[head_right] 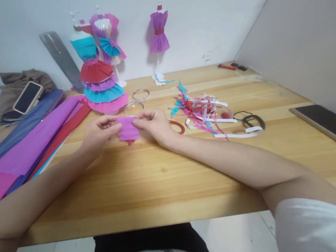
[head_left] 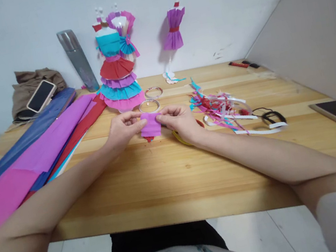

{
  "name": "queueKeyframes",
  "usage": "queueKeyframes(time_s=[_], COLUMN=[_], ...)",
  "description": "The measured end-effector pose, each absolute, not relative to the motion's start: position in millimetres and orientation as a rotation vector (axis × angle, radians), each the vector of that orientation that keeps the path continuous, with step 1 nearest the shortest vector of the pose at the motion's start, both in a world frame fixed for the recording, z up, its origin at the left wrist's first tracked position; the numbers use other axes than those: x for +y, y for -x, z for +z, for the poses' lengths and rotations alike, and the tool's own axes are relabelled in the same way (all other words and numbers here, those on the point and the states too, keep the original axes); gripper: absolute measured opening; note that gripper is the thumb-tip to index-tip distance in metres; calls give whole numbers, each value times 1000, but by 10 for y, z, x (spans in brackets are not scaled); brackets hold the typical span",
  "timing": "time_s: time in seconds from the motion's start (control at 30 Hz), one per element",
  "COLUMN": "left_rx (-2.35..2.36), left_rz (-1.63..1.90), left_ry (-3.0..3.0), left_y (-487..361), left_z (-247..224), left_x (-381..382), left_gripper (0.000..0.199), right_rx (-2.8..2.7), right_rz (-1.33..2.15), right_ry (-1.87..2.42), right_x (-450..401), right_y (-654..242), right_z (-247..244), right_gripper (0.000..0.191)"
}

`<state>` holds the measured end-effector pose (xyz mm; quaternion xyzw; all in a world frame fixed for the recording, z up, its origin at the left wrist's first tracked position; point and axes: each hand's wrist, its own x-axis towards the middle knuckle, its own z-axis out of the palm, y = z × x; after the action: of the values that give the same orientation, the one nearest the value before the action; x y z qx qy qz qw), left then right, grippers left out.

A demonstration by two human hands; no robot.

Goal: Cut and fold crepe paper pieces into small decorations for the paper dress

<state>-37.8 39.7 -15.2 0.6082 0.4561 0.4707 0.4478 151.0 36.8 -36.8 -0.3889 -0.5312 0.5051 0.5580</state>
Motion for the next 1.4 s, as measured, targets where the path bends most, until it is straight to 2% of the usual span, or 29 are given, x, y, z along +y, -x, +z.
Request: queueKeyframes(time_s=[0.27, 0.73, 0.9, 1.4], left_rx=[1124, 1077, 1007, 970], left_rz=[1000, 1122, 1118, 1221], left_ry=[-1413, -1322, -1282, -1262], left_y=[341, 321, 327, 302], left_z=[-42, 22, -21, -150], left_x=[278, 220, 239, 257], left_gripper=[26, 24, 31, 33], right_rx=[-1322, -1108, -1023, -1114], right_rz=[1129, 1389, 1470, 1372], right_ry=[955, 924, 825, 785], right_x=[347, 278, 274, 303], right_y=[-1499, -1436, -1426, -1449], right_z=[-363, -269, -277, -347], right_gripper=[23, 32, 33, 35])
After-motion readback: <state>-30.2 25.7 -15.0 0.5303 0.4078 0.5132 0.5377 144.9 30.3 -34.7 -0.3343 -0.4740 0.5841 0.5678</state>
